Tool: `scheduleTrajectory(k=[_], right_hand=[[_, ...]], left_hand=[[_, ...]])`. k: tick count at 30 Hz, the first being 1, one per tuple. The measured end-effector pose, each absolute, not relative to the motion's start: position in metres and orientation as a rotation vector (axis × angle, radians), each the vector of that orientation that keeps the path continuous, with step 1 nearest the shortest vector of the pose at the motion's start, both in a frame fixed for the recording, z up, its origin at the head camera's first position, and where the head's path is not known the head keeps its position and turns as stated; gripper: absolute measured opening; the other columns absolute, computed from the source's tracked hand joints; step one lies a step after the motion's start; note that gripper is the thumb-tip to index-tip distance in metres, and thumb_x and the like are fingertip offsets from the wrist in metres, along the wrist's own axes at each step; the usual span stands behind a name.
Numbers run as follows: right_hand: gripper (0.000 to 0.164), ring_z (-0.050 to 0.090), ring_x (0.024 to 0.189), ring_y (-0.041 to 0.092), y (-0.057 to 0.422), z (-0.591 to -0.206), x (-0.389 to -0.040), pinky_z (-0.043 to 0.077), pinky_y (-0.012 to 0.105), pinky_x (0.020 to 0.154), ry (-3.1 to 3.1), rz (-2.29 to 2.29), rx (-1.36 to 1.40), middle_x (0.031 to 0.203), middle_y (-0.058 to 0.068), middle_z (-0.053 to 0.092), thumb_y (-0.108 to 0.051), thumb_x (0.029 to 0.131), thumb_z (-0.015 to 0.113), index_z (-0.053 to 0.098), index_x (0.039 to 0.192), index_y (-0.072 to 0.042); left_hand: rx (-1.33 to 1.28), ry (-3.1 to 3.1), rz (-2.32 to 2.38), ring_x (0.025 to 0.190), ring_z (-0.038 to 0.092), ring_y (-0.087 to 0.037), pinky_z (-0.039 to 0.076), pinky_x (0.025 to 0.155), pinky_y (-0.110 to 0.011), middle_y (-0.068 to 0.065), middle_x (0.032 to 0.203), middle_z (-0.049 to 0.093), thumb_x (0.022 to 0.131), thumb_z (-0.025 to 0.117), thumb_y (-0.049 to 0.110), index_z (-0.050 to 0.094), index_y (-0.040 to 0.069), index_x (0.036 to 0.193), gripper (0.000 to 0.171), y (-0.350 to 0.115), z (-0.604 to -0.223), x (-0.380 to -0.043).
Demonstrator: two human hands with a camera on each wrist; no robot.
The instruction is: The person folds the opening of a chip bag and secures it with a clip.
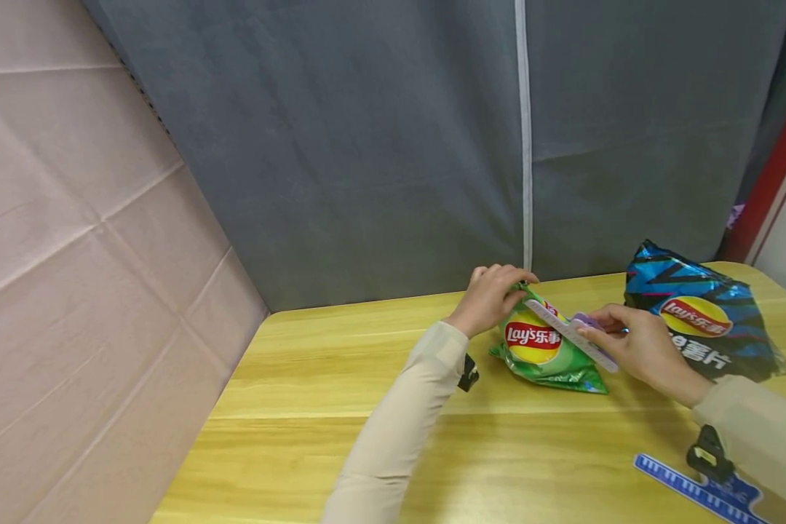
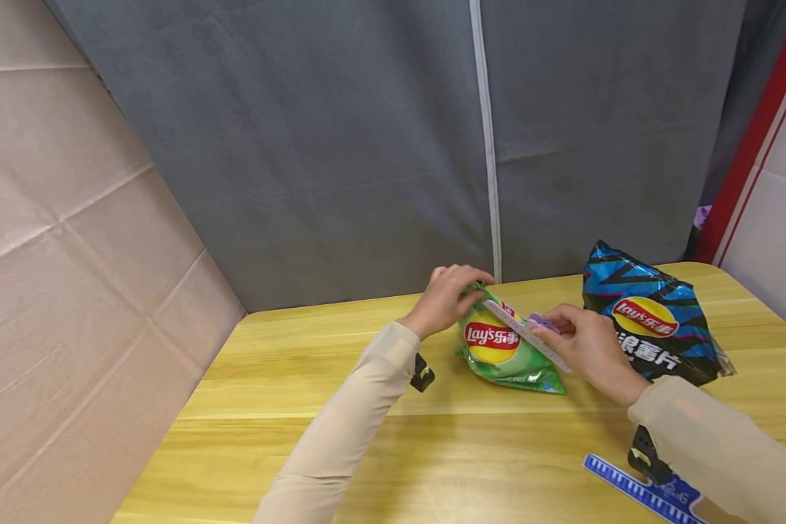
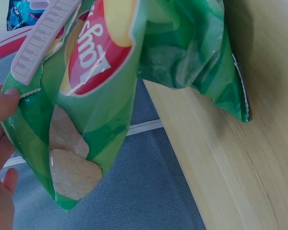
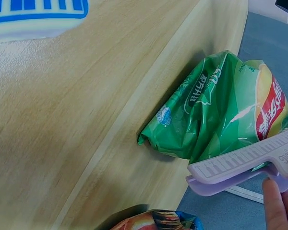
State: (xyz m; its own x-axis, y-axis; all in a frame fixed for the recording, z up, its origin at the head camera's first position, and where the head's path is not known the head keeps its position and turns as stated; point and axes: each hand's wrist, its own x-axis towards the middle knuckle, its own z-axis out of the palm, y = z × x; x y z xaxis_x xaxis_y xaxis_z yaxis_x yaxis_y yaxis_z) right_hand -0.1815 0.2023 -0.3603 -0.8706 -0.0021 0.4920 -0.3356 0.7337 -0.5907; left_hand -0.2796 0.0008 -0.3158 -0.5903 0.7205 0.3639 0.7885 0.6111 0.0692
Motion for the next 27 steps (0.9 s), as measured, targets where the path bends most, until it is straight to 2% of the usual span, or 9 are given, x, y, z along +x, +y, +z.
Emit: scheduleTrajectory(k=[9,14,20,27], right_hand=[[0.021,0.054,0.063,0.018,0.2031,-0.3615,-0.1802,0.042,0.017,0.052,-2.463,0.967,0.248,0.077,0.015,0.064,-0.012,0.074,0.073,0.066,0.086,0.003],[0.021,0.054,0.064,0.019,0.2032,-0.3627,-0.1811,0.041,0.016,0.052,-2.464,0.975,0.255,0.078,0.016,0.064,-0.012,0.075,0.073,0.065,0.086,0.004],[0.021,0.055,0.064,0.021,0.2033,-0.3636,-0.1817,0.041,0.015,0.052,-2.455,0.980,0.253,0.078,0.017,0.064,-0.011,0.074,0.073,0.065,0.087,0.004],[0.021,0.055,0.064,0.022,0.2032,-0.3639,-0.1810,0.041,0.014,0.052,-2.451,0.980,0.250,0.079,0.018,0.064,-0.010,0.074,0.073,0.065,0.087,0.004]], left_hand=[[-1.129,-2.512,-0.306,0.101,0.045,-0.009,0.029,0.088,-0.025,0.006,0.113,0.053,0.088,0.057,0.034,0.060,0.025,0.114,0.028,-0.0025,-0.3191,-0.2814],[-1.013,-2.511,-0.308,0.098,0.043,-0.011,0.031,0.086,-0.026,0.003,0.108,0.050,0.085,0.059,0.041,0.064,0.025,0.107,0.029,-0.0044,-0.3219,-0.2821],[-1.040,-2.535,-0.385,0.095,0.045,-0.010,0.032,0.080,-0.022,0.004,0.103,0.053,0.084,0.060,0.039,0.065,0.020,0.107,0.030,-0.0059,-0.3222,-0.2833],[-1.133,-2.571,-0.458,0.096,0.044,-0.010,0.032,0.080,-0.020,0.003,0.106,0.053,0.086,0.058,0.036,0.063,0.018,0.111,0.031,-0.0090,-0.3230,-0.2874]])
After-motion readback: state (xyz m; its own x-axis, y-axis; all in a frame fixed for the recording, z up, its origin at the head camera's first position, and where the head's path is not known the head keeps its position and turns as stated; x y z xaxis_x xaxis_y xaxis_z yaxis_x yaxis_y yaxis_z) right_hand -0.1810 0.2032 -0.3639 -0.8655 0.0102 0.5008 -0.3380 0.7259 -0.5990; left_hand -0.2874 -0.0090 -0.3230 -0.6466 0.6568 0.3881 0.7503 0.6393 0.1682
